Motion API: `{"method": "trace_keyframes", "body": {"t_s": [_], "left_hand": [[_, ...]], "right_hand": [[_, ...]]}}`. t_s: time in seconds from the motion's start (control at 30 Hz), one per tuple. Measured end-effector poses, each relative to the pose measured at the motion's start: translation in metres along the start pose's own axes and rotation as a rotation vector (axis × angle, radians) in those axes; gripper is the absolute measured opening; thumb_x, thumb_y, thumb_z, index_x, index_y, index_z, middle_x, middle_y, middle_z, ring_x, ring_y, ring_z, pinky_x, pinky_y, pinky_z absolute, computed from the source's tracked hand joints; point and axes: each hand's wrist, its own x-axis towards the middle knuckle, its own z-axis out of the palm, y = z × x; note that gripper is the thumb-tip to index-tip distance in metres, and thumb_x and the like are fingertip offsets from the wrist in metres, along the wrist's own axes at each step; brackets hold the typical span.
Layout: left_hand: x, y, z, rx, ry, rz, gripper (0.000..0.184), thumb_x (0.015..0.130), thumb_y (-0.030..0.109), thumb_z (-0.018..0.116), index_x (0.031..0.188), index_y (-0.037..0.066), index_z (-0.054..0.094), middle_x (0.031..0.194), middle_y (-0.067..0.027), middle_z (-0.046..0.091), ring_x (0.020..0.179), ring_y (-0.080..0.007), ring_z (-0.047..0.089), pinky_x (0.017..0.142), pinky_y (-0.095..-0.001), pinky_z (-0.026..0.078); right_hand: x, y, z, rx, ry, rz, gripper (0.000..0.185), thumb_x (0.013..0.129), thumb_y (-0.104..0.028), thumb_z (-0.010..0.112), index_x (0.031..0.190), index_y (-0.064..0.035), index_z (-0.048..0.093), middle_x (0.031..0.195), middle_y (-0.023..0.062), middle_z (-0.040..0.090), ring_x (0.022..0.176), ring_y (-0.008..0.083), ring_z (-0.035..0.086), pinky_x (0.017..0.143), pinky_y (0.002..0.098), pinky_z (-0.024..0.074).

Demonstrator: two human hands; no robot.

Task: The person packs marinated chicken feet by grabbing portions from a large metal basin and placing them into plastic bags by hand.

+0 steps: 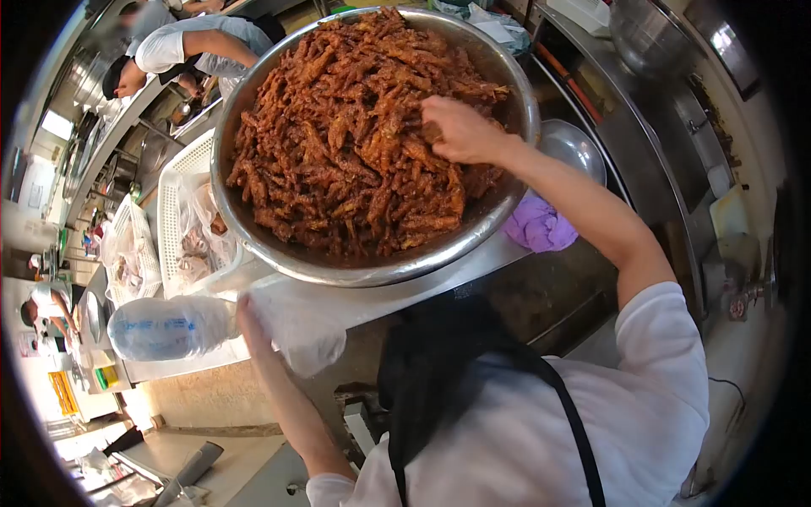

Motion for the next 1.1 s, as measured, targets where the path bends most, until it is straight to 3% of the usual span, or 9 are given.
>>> {"method": "trace_keyframes", "body": {"t_s": [0.2,0.3,0.4,0.47,0.6,0.7,0.9,1.07,1.1], "left_hand": [[0.048,-0.016,0.036,0.744,0.487,0.318,0.068,0.088,0.035,0.058,0.136,-0.009,0.036,0.131,-0.0264,0.048,0.121,-0.0338,0.047,0.103,-0.0381,0.035],[0.025,-0.015,0.035,1.060,0.557,0.620,0.084,0.086,0.040,0.063,0.140,-0.011,0.025,0.140,-0.0295,0.037,0.132,-0.0374,0.034,0.111,-0.0392,0.025],[-0.069,-0.024,0.091,1.133,0.258,0.901,0.090,0.085,0.041,0.063,0.144,-0.010,0.017,0.149,-0.0293,0.021,0.139,-0.0421,0.019,0.114,-0.0479,0.016],[-0.102,-0.038,0.131,1.313,0.380,0.836,0.078,0.085,0.029,0.065,0.140,-0.008,0.025,0.143,-0.0298,0.029,0.135,-0.0446,0.024,0.110,-0.0533,0.020],[-0.065,-0.059,0.075,1.165,0.490,0.945,0.029,0.083,0.008,0.061,0.107,-0.004,0.052,0.117,-0.0283,0.051,0.115,-0.0443,0.045,0.101,-0.0529,0.031],[-0.065,-0.052,0.053,1.033,0.468,1.001,0.017,0.083,0.008,0.062,0.093,-0.005,0.059,0.101,-0.0244,0.057,0.100,-0.0407,0.052,0.090,-0.0477,0.039],[-0.096,-0.015,0.056,1.024,0.550,0.745,0.017,0.083,0.012,0.063,0.086,-0.005,0.065,0.085,-0.0191,0.055,0.083,-0.0359,0.056,0.073,-0.0442,0.044],[-0.108,0.005,0.063,1.005,0.522,0.623,0.023,0.090,0.016,0.057,0.092,-0.004,0.067,0.077,-0.0222,0.061,0.068,-0.0360,0.059,0.064,-0.0442,0.045],[-0.110,0.008,0.061,1.004,0.507,0.555,0.024,0.092,0.017,0.055,0.094,-0.005,0.067,0.077,-0.0232,0.062,0.067,-0.0365,0.060,0.063,-0.0442,0.045]], "right_hand": [[-0.010,0.019,0.024,-0.089,0.092,0.170,0.039,0.072,-0.008,0.066,0.107,0.0047,0.059,0.094,0.0217,0.061,0.094,0.0382,0.059,0.086,0.0466,0.0459],[0.000,-0.008,-0.030,0.150,-0.001,0.634,0.049,0.073,-0.007,0.064,0.118,0.0026,0.049,0.088,0.0234,0.062,0.084,0.0411,0.062,0.078,0.0489,0.0478],[0.012,-0.016,-0.017,0.032,0.273,0.209,0.045,0.075,-0.003,0.064,0.117,-0.0013,0.048,0.098,0.0194,0.059,0.096,0.0368,0.060,0.085,0.0457,0.0479],[0.020,-0.019,-0.006,-0.005,0.223,-0.053,0.045,0.076,0.001,0.063,0.118,-0.0031,0.050,0.116,0.0150,0.054,0.114,0.0328,0.052,0.094,0.0421,0.0460],[0.032,-0.009,0.028,-0.159,-0.001,0.046,0.053,0.074,-0.001,0.069,0.122,-0.0048,0.050,0.130,0.0118,0.048,0.128,0.0301,0.041,0.099,0.0407,0.0432],[0.039,-0.003,0.024,-0.059,-0.099,0.117,0.053,0.077,-0.003,0.068,0.125,-0.0044,0.048,0.131,0.0134,0.049,0.125,0.0334,0.044,0.101,0.0428,0.0415],[0.035,0.001,0.012,-0.036,-0.187,0.212,0.052,0.078,-0.011,0.069,0.125,-0.0037,0.049,0.131,0.0147,0.050,0.124,0.0349,0.045,0.102,0.0443,0.0399],[0.031,0.001,0.006,-0.125,-0.125,0.259,0.042,0.079,-0.013,0.067,0.119,-0.0078,0.055,0.100,0.0196,0.064,0.088,0.0338,0.062,0.078,0.0446,0.0479],[0.039,-0.008,-0.005,-0.079,-0.190,0.485,0.036,0.078,-0.014,0.065,0.112,-0.0061,0.060,0.094,0.0177,0.066,0.083,0.0300,0.063,0.076,0.0404,0.0478]]}}
